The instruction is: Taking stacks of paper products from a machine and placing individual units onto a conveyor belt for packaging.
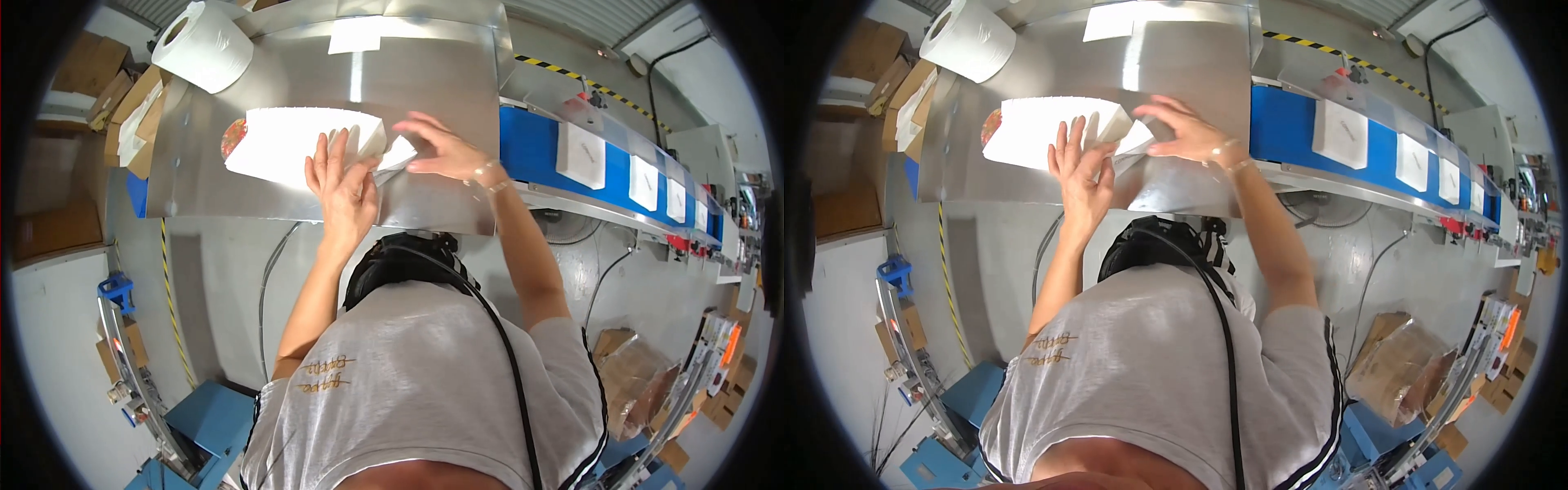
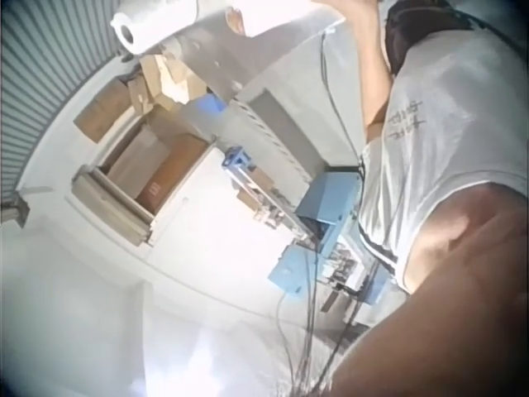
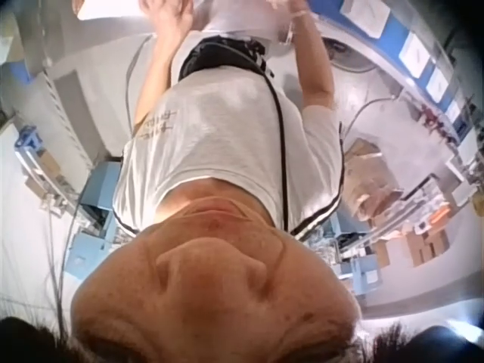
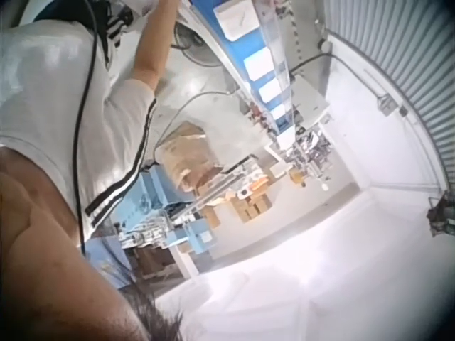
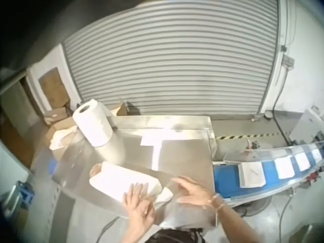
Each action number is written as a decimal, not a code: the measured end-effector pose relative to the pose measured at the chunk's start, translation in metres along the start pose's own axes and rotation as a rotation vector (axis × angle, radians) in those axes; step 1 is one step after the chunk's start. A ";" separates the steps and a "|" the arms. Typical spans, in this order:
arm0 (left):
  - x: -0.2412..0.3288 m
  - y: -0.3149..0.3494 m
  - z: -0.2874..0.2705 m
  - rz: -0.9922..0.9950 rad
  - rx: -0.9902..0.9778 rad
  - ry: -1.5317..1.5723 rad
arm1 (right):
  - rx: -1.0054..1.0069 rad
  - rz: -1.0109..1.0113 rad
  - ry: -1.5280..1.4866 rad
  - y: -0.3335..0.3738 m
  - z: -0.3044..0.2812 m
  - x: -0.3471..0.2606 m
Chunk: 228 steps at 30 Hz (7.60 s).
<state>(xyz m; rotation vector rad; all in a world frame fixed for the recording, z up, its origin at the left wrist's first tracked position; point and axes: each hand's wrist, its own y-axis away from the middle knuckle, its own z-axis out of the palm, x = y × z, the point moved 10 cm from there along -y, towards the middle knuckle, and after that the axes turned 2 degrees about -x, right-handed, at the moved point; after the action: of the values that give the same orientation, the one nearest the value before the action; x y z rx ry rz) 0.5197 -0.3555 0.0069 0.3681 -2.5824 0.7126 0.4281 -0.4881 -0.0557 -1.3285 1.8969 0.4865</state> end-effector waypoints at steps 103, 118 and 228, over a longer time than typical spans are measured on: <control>-0.095 -0.013 -0.052 -0.073 0.111 -0.098 | 0.296 0.373 -0.514 -0.019 0.029 0.059; -0.084 -0.013 -0.049 -0.016 0.077 -0.131 | 0.248 0.036 0.102 -0.033 -0.010 0.020; -0.153 -0.030 -0.085 -0.097 0.120 -0.114 | 0.017 -0.129 -0.057 -0.153 0.094 -0.043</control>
<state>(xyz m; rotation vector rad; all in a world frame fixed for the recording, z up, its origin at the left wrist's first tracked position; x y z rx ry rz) 0.6925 -0.3139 0.0133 0.5832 -2.6128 0.8368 0.6100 -0.4572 -0.0666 -1.4015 1.7523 0.4376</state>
